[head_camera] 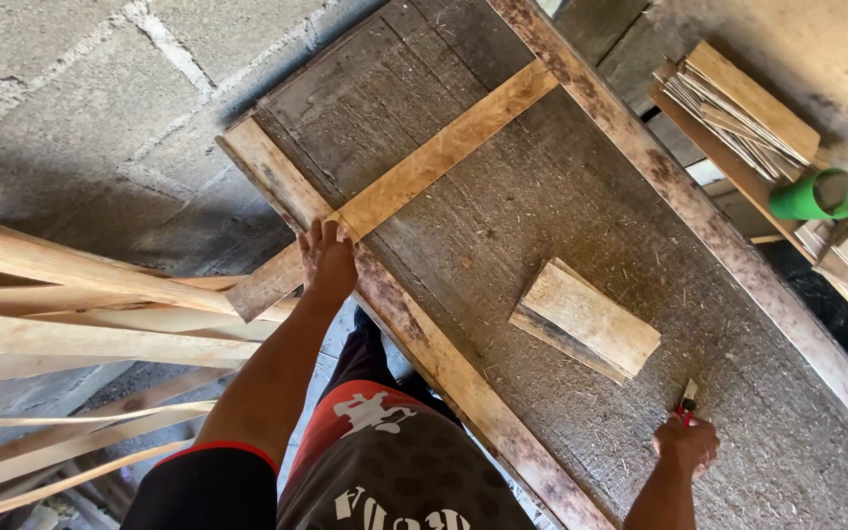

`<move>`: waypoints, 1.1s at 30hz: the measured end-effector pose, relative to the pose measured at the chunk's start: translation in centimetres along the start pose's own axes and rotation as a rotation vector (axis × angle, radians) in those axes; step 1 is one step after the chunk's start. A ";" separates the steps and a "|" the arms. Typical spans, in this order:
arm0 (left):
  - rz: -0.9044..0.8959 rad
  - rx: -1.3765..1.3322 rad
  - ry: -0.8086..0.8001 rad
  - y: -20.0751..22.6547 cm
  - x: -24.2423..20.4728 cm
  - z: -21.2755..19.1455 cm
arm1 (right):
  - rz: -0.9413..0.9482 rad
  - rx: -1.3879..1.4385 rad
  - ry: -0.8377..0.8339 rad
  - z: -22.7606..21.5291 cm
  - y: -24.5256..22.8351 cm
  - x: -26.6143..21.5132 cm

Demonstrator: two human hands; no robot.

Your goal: Cutting and organizing thin wood tiles on a workbench.

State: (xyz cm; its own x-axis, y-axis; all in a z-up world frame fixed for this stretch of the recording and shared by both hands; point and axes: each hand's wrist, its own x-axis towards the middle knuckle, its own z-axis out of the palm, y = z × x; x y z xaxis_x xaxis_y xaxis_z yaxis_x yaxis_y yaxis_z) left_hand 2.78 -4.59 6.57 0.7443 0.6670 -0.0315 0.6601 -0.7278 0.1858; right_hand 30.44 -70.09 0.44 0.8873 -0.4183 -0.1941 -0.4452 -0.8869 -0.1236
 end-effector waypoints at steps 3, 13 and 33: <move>-0.034 -0.098 0.069 -0.3 -0.1 -0.9 | 0.063 -0.012 0.029 -0.6 -0.5 -0.2; -0.045 -0.153 0.017 -1.8 -0.2 -0.4 | 0.093 0.152 0.093 -1.0 -5.6 -3.1; 0.045 -0.138 0.203 -1.4 -0.7 1.1 | -0.841 0.668 -0.031 -0.1 -23.3 -14.3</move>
State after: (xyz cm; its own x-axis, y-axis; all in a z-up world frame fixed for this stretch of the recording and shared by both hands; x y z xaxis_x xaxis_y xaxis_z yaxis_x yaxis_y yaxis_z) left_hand 1.40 -4.22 5.22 0.7281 0.6626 0.1754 0.5961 -0.7385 0.3151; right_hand 28.18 -43.45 6.15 0.9402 0.2900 0.1785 0.3234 -0.5969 -0.7342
